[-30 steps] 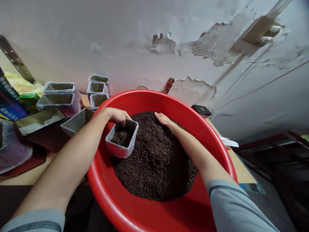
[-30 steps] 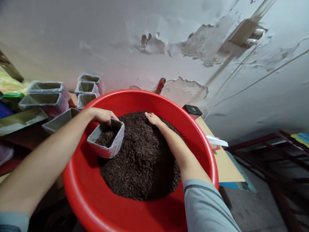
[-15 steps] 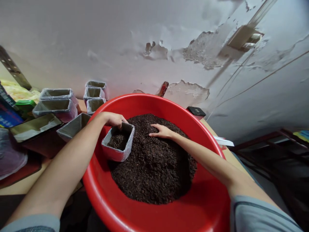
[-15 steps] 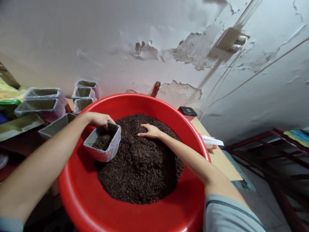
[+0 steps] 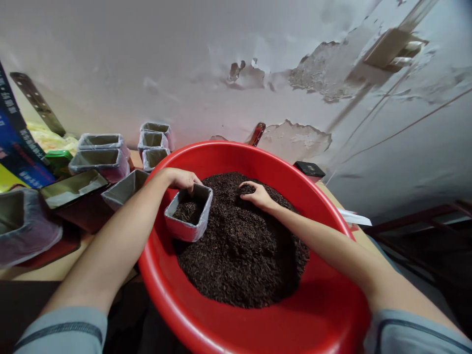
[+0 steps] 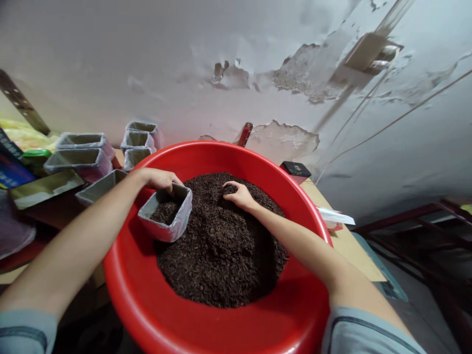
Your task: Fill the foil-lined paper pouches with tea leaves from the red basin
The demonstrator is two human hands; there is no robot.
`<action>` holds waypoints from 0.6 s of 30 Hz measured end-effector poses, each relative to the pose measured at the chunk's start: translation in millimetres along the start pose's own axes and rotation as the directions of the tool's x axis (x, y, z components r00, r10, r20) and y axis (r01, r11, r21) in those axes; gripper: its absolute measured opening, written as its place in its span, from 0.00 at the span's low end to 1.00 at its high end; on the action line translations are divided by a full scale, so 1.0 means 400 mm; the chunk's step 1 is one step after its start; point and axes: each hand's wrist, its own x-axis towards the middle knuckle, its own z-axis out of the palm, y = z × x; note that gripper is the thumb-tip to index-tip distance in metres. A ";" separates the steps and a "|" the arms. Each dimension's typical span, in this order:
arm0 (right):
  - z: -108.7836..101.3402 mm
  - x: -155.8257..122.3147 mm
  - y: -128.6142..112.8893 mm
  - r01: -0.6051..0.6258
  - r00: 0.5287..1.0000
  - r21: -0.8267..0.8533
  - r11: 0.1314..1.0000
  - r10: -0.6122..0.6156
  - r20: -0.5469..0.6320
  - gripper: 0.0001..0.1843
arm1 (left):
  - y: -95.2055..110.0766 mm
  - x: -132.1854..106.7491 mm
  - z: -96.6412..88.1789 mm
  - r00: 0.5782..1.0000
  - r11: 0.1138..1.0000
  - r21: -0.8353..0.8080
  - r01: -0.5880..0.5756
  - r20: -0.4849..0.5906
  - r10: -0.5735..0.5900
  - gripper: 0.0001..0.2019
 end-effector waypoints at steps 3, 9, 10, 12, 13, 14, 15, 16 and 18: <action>0.009 -0.015 -0.033 -0.030 0.997 0.174 0.984 0.041 -0.059 0.25 | 0.001 0.000 0.003 1.000 1.000 0.015 -0.013 -0.006 0.013 0.31; 0.070 -0.043 -0.177 -0.034 0.999 0.579 0.814 0.047 -0.007 0.28 | 0.006 0.001 0.009 1.000 1.000 -0.018 0.010 -0.025 -0.011 0.32; 0.089 -0.046 -0.207 -0.021 1.000 0.655 0.755 0.023 0.005 0.28 | 0.006 0.001 0.010 0.999 1.000 -0.027 0.012 -0.029 -0.013 0.31; 0.131 -0.048 -0.266 0.006 0.999 0.750 0.661 -0.028 0.017 0.29 | 0.004 0.004 0.011 1.000 0.999 -0.034 0.004 -0.023 -0.005 0.29; 0.155 -0.048 -0.291 0.017 0.999 0.779 0.627 -0.047 0.016 0.29 | 0.002 0.006 0.011 1.000 0.999 -0.031 -0.009 -0.013 0.009 0.27; 0.180 -0.047 -0.313 0.029 0.998 0.800 0.600 -0.062 0.011 0.29 | 0.000 0.008 0.012 1.000 0.999 -0.026 -0.023 -0.009 0.023 0.26; 0.204 -0.046 -0.330 0.046 0.997 0.815 0.578 -0.076 -0.003 0.29 | -0.003 0.011 0.013 0.999 0.999 -0.022 -0.037 -0.016 0.036 0.24; 0.229 -0.046 -0.344 0.068 0.996 0.825 0.561 -0.088 -0.021 0.29 | -0.007 0.013 0.013 0.998 0.998 -0.019 -0.053 -0.027 0.053 0.23; 0.271 -0.046 -0.358 0.112 0.992 0.832 0.544 -0.113 -0.060 0.26 | -0.014 0.016 0.012 0.996 0.996 -0.017 -0.087 -0.027 0.086 0.22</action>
